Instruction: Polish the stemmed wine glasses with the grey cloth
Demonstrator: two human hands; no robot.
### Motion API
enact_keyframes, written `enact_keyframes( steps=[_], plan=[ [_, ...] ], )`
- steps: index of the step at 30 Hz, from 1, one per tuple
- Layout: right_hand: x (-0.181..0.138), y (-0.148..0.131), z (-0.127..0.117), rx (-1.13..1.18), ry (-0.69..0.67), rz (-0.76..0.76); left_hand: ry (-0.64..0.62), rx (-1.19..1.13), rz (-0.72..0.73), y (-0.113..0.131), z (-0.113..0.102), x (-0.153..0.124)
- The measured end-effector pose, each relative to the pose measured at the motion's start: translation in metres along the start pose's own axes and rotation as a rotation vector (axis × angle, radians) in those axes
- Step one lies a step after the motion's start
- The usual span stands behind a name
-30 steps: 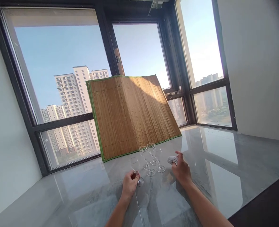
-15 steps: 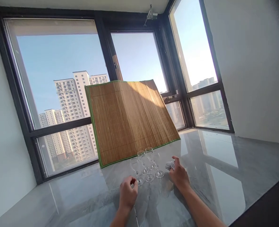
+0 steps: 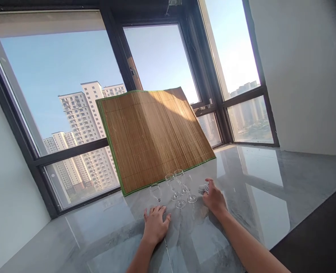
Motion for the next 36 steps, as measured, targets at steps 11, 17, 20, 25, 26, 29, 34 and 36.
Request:
enact_keyframes(
  steps=[11,17,20,25,26,29,34,36],
  plan=[
    [0.001,0.004,0.004,-0.019,-0.014,-0.031,-0.021,0.091,-0.343,-0.076,0.007,0.015],
    [0.001,0.006,0.005,-0.008,-0.035,-0.025,-0.05,0.119,-0.373,-0.091,0.005,0.015],
    [0.002,0.006,0.005,0.024,-0.023,-0.017,0.012,0.201,-0.422,-0.081,-0.006,0.008],
    [0.001,0.001,0.001,0.068,-0.036,0.019,0.068,0.085,-0.1,-0.029,-0.012,0.0],
    [0.001,-0.001,0.0,0.077,-0.037,0.02,0.049,-0.018,0.024,-0.014,-0.008,-0.001],
    [0.0,-0.004,-0.002,0.094,-0.04,0.014,-0.022,-0.251,0.203,0.017,0.009,0.001],
    [-0.001,-0.006,-0.005,0.084,-0.035,-0.005,-0.054,-0.271,0.162,0.041,0.026,0.029],
    [-0.001,-0.006,-0.006,0.082,-0.034,-0.002,-0.06,-0.265,0.169,0.049,0.026,0.042]
  ],
)
Point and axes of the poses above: each hand's wrist, its own x-axis towards the middle knuckle, its own z-axis out of the palm, y = z × x, the point moved 4 cm from there along x, towards the middle knuckle, and after that the axes turned 2 degrees about -z, right-handed, at the moved point
